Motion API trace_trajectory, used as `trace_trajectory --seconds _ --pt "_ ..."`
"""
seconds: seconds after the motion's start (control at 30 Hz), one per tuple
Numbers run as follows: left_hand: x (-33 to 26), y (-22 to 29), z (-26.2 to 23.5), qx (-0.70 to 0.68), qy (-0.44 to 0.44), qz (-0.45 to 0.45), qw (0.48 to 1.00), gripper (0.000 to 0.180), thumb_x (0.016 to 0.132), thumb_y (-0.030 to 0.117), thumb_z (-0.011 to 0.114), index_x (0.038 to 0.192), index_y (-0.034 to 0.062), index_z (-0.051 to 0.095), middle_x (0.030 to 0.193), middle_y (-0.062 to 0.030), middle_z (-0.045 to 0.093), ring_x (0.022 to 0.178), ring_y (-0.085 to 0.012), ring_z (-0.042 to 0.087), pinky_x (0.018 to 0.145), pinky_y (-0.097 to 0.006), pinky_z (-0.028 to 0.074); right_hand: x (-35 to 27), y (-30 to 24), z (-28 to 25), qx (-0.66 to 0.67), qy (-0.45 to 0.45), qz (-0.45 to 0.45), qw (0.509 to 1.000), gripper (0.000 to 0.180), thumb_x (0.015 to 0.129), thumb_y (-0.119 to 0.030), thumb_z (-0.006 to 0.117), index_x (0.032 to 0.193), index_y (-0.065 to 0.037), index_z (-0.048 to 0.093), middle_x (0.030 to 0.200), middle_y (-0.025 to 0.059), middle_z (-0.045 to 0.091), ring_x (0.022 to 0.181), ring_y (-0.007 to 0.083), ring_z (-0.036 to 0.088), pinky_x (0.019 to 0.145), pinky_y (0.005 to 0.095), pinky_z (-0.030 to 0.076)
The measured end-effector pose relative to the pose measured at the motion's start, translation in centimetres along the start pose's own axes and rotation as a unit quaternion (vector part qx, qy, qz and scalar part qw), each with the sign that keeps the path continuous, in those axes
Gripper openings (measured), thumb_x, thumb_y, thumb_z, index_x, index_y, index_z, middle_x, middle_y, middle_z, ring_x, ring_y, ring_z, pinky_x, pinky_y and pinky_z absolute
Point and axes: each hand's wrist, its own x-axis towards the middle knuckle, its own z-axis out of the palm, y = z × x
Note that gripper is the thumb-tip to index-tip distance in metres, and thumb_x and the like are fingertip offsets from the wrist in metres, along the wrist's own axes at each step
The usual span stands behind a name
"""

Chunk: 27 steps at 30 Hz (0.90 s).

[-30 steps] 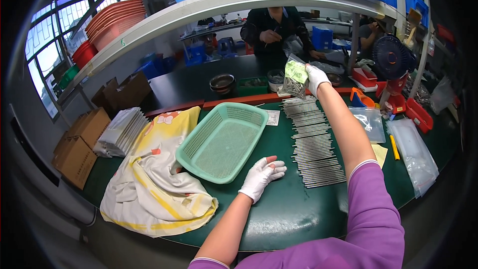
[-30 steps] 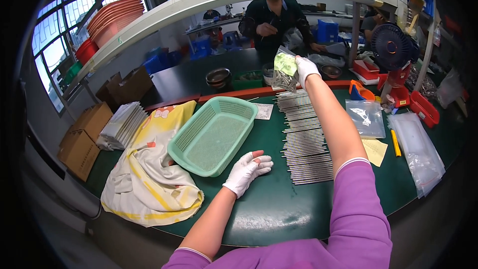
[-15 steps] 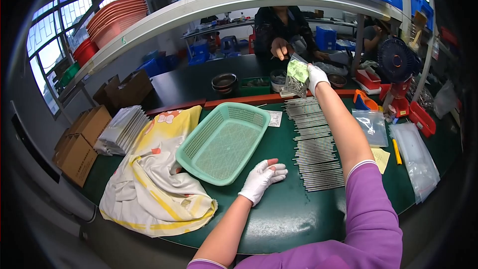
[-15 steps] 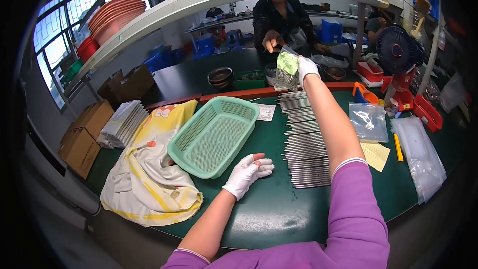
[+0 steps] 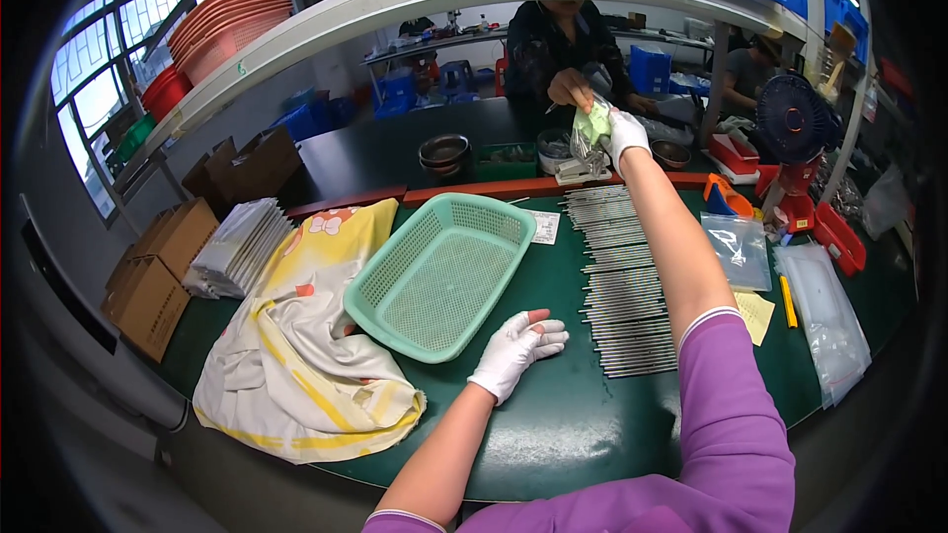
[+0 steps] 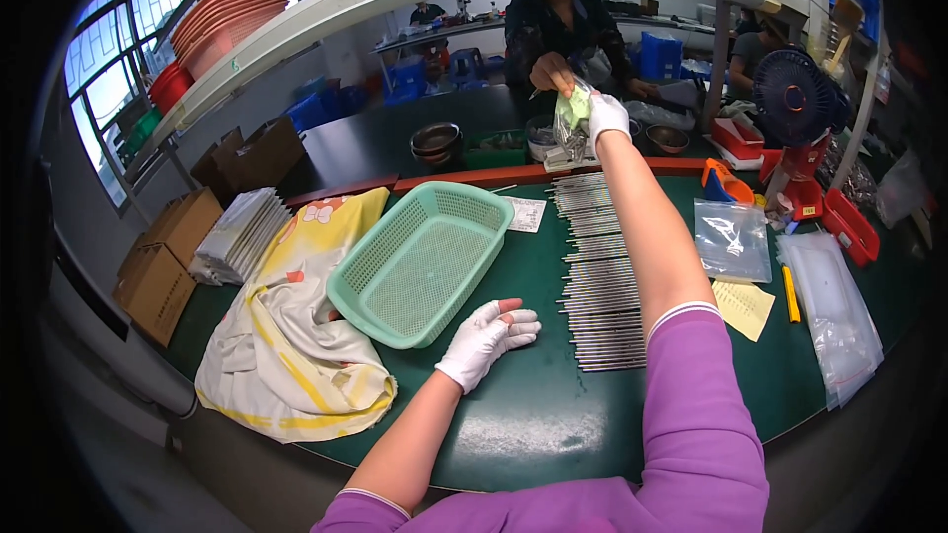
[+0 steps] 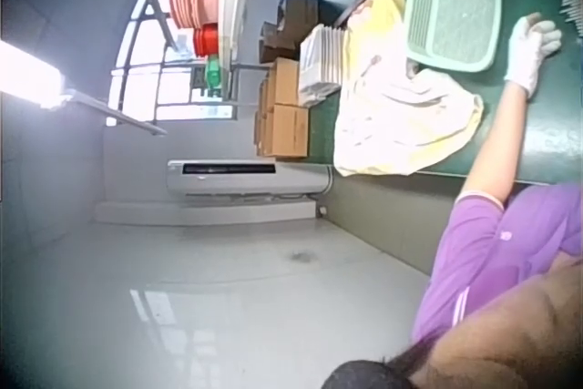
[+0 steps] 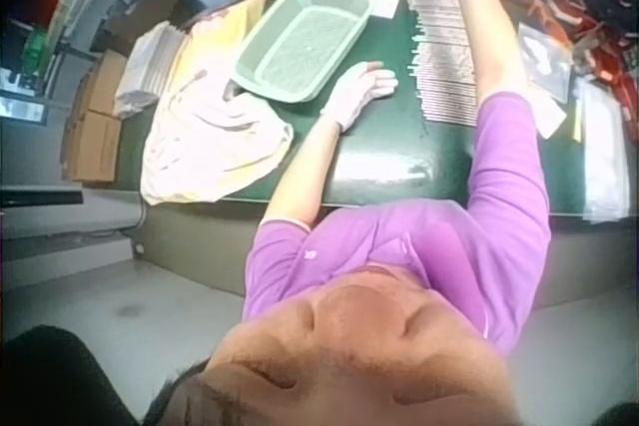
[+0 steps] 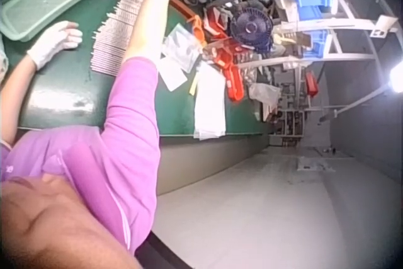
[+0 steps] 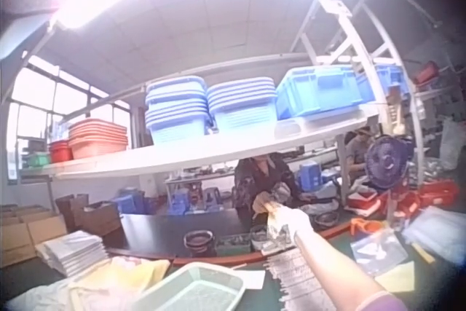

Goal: Counting, arranging, and bagging small metal tubes at a factory workbench.

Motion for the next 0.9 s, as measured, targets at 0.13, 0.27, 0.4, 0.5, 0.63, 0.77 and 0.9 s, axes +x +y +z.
trace_trajectory --seconds 0.13,0.27,0.4,0.5,0.63,0.77,0.9 --pt "0.3 0.4 1.6 0.010 -0.014 -0.013 1.000 0.043 0.092 0.008 0.044 0.129 -0.0086 0.030 0.120 -0.0242 0.050 0.107 -0.0283 0.057 0.093 -0.035 0.047 -1.4 -4.0 -2.0 0.004 0.018 -0.054 0.998 0.019 0.090 -0.018 0.054 0.102 -0.004 0.058 0.089 0.0057 0.061 0.075 0.0126 0.058 0.057 0.0236 0.045" --pt "0.5 0.4 1.8 0.016 -0.022 -0.010 1.000 0.042 0.093 0.009 0.043 0.129 -0.0086 0.030 0.122 -0.0253 0.048 0.108 -0.0295 0.056 0.095 -0.037 0.046 -3.8 -3.7 -5.5 -0.063 -0.028 -0.072 0.995 0.017 0.089 -0.015 0.054 0.101 -0.003 0.057 0.087 0.0035 0.061 0.069 0.0084 0.053 0.060 0.0226 0.042" --pt "0.6 -0.4 0.7 0.006 -0.038 0.009 0.999 0.057 0.090 0.023 0.056 0.129 -0.0090 0.029 0.121 -0.0253 0.048 0.108 -0.0300 0.055 0.094 -0.038 0.046 -10.3 -3.6 -10.0 -0.206 -0.131 -0.087 0.966 0.018 0.088 -0.012 0.055 0.102 0.000 0.058 0.092 0.0064 0.063 0.081 0.0127 0.057 0.074 0.0244 0.046" --pt "0.5 -0.6 0.6 0.010 -0.041 0.024 0.999 0.055 0.093 0.027 0.052 0.129 -0.0076 0.030 0.123 -0.0263 0.047 0.110 -0.0310 0.054 0.094 -0.039 0.045 -17.8 -3.7 -14.1 -0.375 -0.204 -0.152 0.892 0.021 0.086 -0.016 0.058 0.102 -0.003 0.060 0.095 0.0116 0.064 0.089 0.0211 0.061 0.084 0.0289 0.046" --pt "0.1 -0.5 0.6 0.033 -0.051 0.044 0.997 0.069 0.087 0.039 0.059 0.130 -0.0065 0.031 0.122 -0.0234 0.049 0.106 -0.0301 0.056 0.094 -0.038 0.046 -27.2 -5.0 -17.4 -0.530 -0.314 -0.315 0.722 0.044 0.077 -0.026 0.064 0.113 -0.003 0.054 0.125 0.0192 0.048 0.118 0.0368 0.045 0.099 0.0412 0.037" --pt "-0.2 -0.7 -0.1 0.043 -0.052 0.084 0.994 0.061 0.089 0.034 0.058 0.130 -0.0034 0.033 0.120 -0.0222 0.050 0.104 -0.0298 0.057 0.091 -0.039 0.048 -30.6 -4.9 -18.0 -0.628 -0.354 -0.296 0.627 0.068 0.079 -0.044 0.060 0.130 -0.003 0.043 0.137 0.0217 0.034 0.132 0.0390 0.026 0.107 0.0519 0.023" --pt "-0.4 -1.1 0.2 0.091 -0.033 0.119 0.988 0.064 0.088 0.032 0.061 0.133 -0.0020 0.031 0.126 -0.0223 0.045 0.107 -0.0300 0.056 0.093 -0.038 0.046 -30.7 -2.6 -19.2 -0.648 -0.390 -0.247 0.606 0.072 0.082 -0.049 0.054 0.133 -0.001 0.038 0.141 0.0213 0.030 0.135 0.0370 0.021 0.109 0.0497 0.020"
